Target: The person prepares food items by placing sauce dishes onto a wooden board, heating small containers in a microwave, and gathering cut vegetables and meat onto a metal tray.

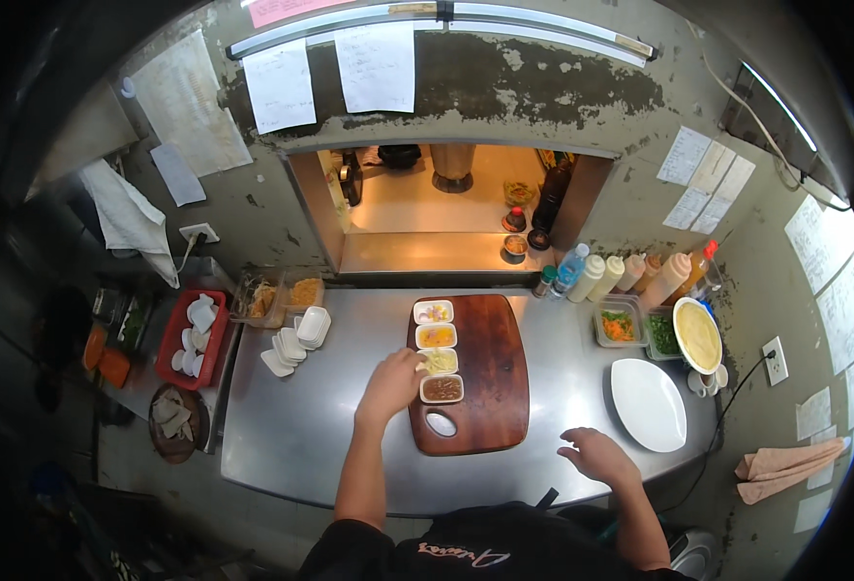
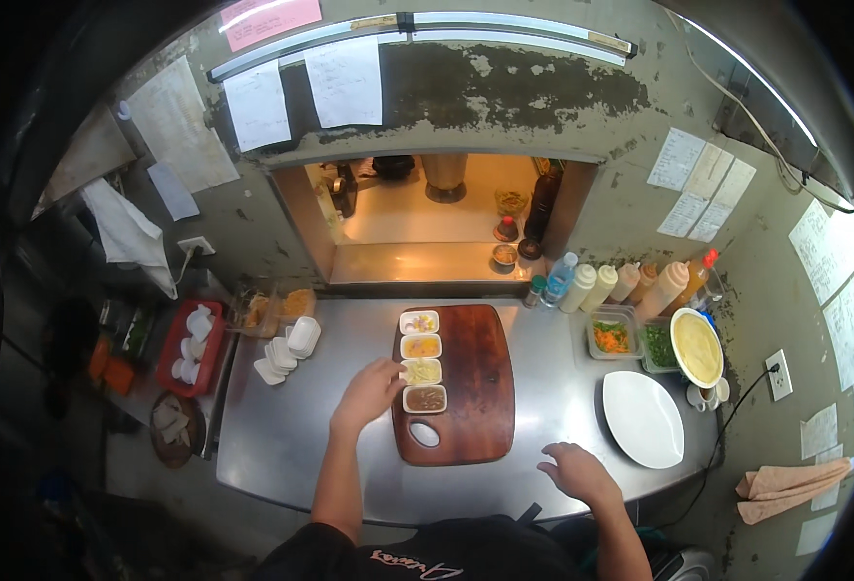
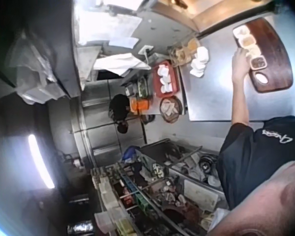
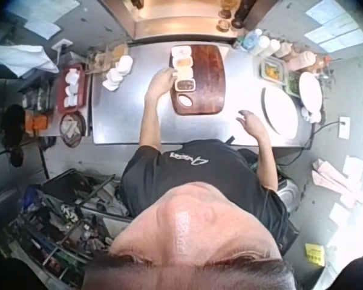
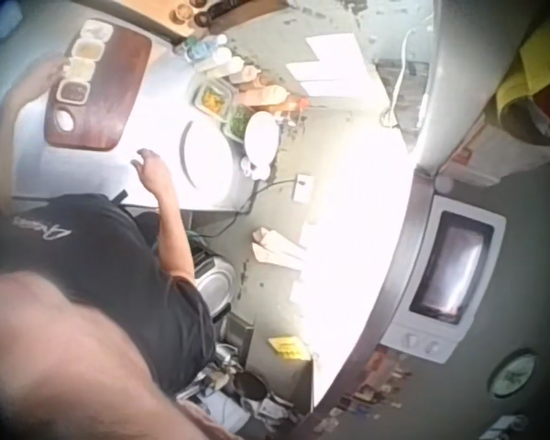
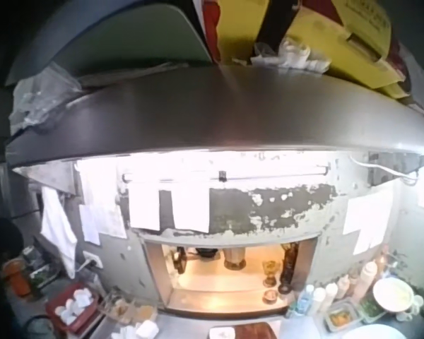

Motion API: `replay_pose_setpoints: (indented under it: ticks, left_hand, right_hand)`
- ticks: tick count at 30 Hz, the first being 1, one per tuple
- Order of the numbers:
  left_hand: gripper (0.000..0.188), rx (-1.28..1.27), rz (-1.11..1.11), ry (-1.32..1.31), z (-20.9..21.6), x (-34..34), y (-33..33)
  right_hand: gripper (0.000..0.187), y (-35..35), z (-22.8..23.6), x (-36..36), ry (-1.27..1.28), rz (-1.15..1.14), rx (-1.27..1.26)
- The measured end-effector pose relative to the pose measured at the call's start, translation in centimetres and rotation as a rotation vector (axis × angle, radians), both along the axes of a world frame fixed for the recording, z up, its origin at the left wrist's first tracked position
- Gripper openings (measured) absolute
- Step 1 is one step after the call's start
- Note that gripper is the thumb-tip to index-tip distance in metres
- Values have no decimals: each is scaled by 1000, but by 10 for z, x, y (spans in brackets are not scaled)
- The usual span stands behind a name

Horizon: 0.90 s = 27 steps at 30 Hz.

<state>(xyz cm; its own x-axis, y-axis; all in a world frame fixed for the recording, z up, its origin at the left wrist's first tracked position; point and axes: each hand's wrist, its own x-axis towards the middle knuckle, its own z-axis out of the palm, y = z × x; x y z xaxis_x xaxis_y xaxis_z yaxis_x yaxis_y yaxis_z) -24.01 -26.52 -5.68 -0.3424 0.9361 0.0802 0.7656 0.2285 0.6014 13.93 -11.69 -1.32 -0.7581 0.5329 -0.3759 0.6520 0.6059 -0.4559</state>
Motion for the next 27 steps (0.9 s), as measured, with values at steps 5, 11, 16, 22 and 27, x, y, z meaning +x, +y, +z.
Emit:
replay_pose_setpoints:
  ticks: [5, 11, 16, 22, 27]
  left_hand:
    - [20, 103, 171, -53, -23, -1, -35]
    - [24, 190, -181, -172, -20, 112, -15]
    - [28, -147, -36, -238, -14, 188, -96]
    - [30, -249, 591, -358, -41, 267, -303]
    - [29, -262, 1076, -452, -43, 350, -418]
  right_hand:
    - [38, -15, 1, -28, 26, 206, -60]
    - [32, -8, -41, -10, -16, 425, -156]
    - [31, -4, -79, -39, -130, 823, -168]
    - [33, -93, -90, -108, -92, 1095, -69]
    - [28, -228, -53, -120, 103, 1423, -137]
